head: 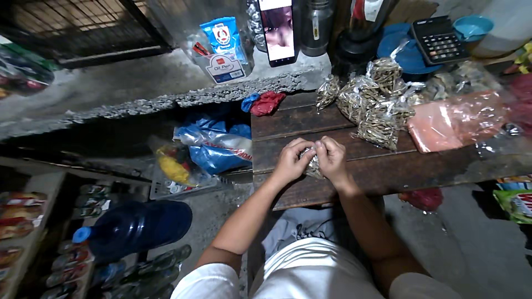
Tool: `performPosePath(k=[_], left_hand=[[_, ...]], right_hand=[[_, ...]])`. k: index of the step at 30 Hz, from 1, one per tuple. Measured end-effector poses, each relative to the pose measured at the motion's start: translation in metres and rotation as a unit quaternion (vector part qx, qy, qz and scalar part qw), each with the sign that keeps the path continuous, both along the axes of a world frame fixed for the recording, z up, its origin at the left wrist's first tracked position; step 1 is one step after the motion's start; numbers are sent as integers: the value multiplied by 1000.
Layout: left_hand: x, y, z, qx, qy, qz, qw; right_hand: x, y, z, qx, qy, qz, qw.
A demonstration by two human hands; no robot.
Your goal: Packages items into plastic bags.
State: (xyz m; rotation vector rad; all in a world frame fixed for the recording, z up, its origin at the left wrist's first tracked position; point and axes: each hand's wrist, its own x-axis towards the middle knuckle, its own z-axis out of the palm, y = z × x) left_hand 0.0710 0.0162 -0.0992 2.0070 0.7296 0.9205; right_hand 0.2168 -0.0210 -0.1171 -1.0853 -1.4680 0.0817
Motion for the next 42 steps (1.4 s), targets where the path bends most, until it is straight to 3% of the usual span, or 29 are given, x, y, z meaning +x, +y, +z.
performPosePath(k=[19,25,31,36,42], left_hand=[[0,-1,-3,70,25,30,997],[1,3,-6,34,-67,88,993],[-1,11,-8,-9,-162,131,978],[-3,8,-8,14,-144,81,986],[-5,7,-5,-4,-104,104,989]], right_hand=[[1,0,0,-2,-10,8,1000],[2,-4,5,-118,-16,34,992],[-2,-6,18,-280,-65,66,955],[-4,-6,20,-303,-78,66,948],[-7,-8,26,-345,-101,69,931]])
